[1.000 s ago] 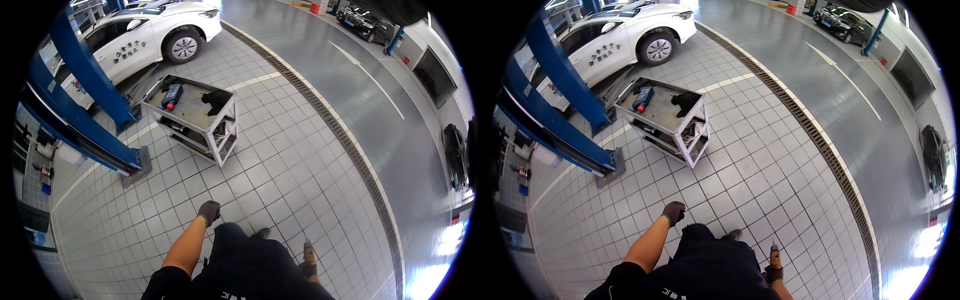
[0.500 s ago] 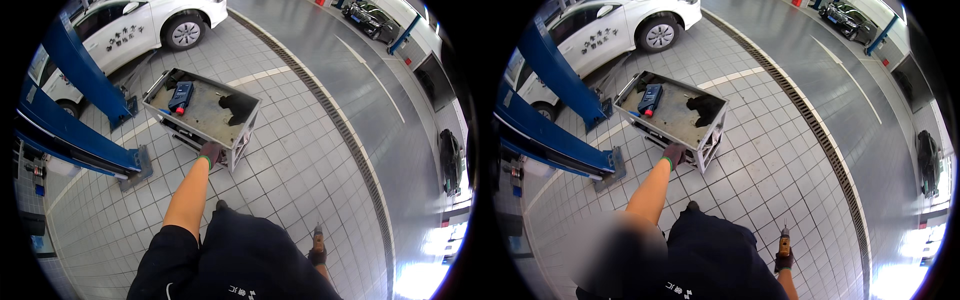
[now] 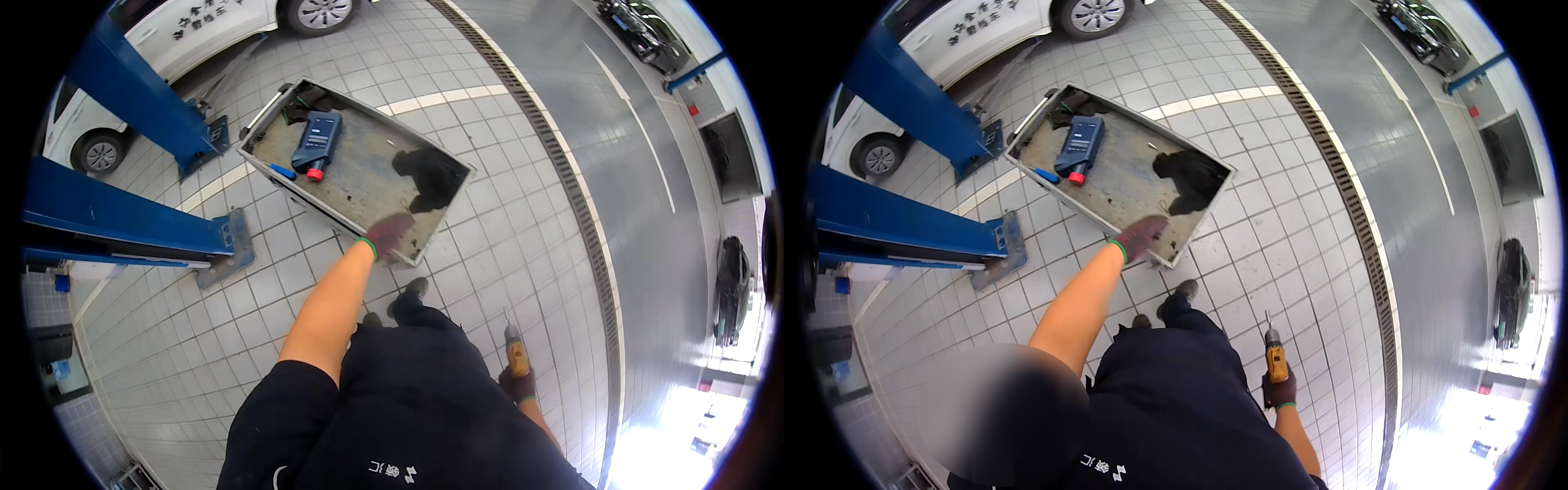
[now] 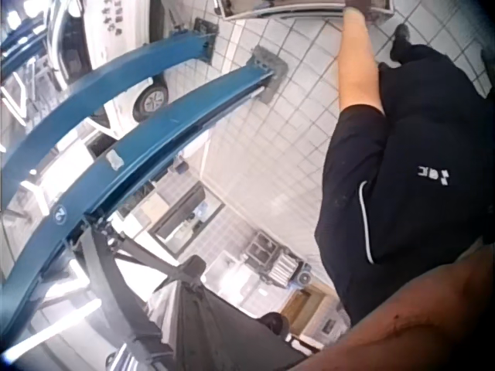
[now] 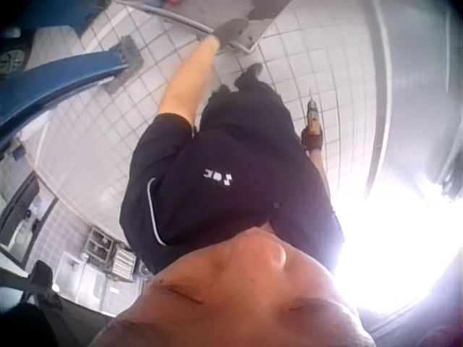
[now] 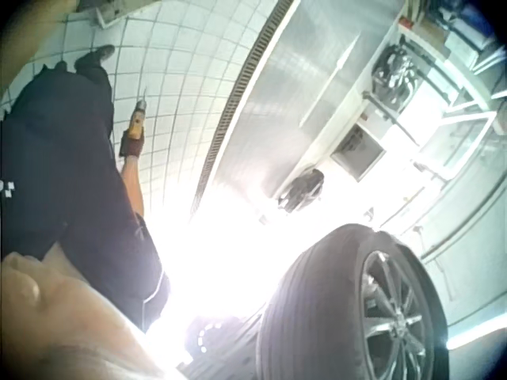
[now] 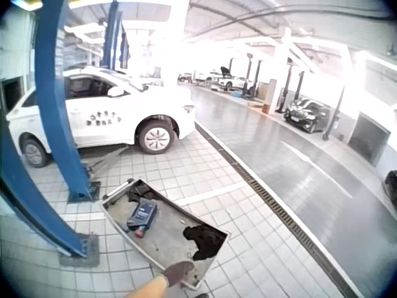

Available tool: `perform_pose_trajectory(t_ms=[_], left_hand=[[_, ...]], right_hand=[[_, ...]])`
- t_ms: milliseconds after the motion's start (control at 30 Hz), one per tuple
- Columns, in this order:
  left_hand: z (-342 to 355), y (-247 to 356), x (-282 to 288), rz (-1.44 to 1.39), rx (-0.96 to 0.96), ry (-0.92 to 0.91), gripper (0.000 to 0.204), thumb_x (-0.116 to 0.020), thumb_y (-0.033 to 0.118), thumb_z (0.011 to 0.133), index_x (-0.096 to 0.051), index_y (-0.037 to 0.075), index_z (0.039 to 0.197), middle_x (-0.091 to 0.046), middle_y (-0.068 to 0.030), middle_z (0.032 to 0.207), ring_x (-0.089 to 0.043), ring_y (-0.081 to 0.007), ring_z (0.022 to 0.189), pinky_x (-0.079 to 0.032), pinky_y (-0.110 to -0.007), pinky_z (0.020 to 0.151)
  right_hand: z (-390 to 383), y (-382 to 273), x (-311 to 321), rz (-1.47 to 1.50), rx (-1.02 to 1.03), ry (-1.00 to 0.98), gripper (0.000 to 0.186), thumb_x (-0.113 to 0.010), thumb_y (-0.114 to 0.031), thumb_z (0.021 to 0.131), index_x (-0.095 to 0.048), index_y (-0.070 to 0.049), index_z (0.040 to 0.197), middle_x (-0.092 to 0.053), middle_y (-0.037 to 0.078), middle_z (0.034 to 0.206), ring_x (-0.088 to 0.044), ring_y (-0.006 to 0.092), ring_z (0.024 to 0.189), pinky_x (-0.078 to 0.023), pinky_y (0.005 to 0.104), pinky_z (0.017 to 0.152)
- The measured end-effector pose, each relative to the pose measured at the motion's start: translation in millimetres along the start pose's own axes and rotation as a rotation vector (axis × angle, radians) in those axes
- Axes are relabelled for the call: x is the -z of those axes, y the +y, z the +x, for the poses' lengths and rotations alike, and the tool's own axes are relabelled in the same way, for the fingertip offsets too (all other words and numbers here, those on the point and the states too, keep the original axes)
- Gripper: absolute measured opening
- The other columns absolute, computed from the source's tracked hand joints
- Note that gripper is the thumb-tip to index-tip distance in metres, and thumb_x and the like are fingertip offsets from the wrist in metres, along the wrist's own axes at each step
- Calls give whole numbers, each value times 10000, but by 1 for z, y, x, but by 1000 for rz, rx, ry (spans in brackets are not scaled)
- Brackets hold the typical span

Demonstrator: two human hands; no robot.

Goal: The person uses a yellow power drill to remove fasteners from the underside of a white car elevated on a lift. They then switch to a blue-handled wrench to manually tighten bolts on the vehicle's undercarriage. The person moves between the car and a nearby tool cart to retrieve and return tools.

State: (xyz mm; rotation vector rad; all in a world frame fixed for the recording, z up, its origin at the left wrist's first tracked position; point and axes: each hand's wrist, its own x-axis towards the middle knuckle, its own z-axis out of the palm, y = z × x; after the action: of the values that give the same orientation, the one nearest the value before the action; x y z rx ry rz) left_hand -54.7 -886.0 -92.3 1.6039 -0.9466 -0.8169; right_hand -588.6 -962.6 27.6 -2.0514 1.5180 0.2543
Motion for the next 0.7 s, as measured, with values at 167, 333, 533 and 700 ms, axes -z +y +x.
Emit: perform_pose_trajectory(t_ms=[167, 333, 533, 700], left_hand=[[-14, 52, 31, 113, 318, -40, 440, -598, 287, 969, -610, 18, 1317, -665, -133, 1252, -622, -210, 1110, -488, -339, 966], [-54, 25, 90, 120, 545, 453, 482, -655, 330, 921, -623, 49, 1312, -665, -174, 1264, -658, -283, 1100, -500, -383, 978], [-41, 9, 210, 743, 584, 569, 575, -699, 391, 850, -597, 109, 1341, -624, -155, 1277, -587, -323, 1200, -446, -424, 1047], [30, 37, 301, 1138, 782, 175, 855, -744, 567, 746, -506, 131, 1442, -579, -168, 1370, -478, -362, 1344, -349, -507, 1137]], right_hand=[[118, -83, 31, 61, 286, -109, 518, -789, -134, 793, -577, -63, 1260, -700, 174, 1089, -676, 375, 1032, -564, 415, 853], [183, -234, 55, -3, 759, -4, 397, -720, -114, 819, -622, -85, 1203, -692, 157, 1088, -636, 391, 1046, -516, 461, 895], [226, -400, 38, -461, 866, -210, 346, -703, -257, 809, -635, -154, 1132, -706, 125, 988, -685, 343, 934, -529, 441, 793], [258, -475, -18, -652, 923, -90, 264, -644, -238, 864, -663, -193, 1123, -711, 82, 956, -689, 292, 915, -523, 426, 755]])
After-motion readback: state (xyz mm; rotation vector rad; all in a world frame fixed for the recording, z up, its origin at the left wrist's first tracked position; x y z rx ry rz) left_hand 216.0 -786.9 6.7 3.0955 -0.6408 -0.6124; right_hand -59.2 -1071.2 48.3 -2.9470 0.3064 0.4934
